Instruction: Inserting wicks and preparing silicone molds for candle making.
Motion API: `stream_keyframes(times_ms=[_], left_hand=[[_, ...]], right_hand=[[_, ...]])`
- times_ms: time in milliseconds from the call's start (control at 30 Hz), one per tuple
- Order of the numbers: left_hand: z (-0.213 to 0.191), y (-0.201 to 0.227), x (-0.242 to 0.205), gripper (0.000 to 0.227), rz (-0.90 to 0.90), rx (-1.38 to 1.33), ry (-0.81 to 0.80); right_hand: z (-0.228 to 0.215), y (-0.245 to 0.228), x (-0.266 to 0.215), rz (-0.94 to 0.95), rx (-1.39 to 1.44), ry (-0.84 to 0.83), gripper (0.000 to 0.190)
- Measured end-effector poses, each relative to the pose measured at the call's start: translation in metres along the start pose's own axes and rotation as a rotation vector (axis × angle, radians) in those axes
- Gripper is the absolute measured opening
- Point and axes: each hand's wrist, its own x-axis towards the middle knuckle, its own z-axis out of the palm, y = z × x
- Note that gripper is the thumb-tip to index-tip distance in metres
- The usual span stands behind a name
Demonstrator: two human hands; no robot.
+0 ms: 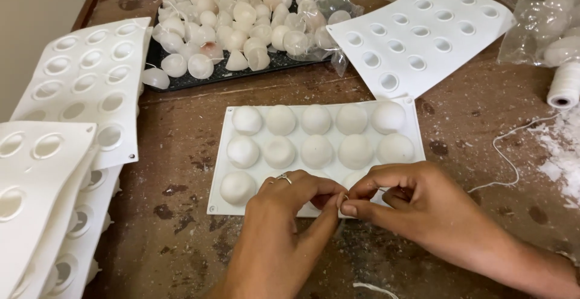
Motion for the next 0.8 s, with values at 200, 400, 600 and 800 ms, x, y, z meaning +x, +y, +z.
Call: stream_keyframes(times_ms=[200,400,600,800], left_hand=[[0.008,-0.033,0.008,0.022,0.146,-0.173,0.121],[0.018,-0.05,0.006,0.039,0.226,-0.407,0.081],[0.032,-0.05,-0.002,0.027,0.316,-0.303,0.234],[0.045,-0.062,-0.003,0.012,0.281,-0.435,0.071]], right_hand=[[0.027,0.051,0.033,-0.238,0.457,-0.15,0.017],[0.036,0.065,0.023,0.076,0.637,-0.253,0.011],[0.056,0.112,0.02,0.12,0.874,-0.387,0.015],[0.059,0.116,0.018,0.19,0.725,-0.317,0.017]])
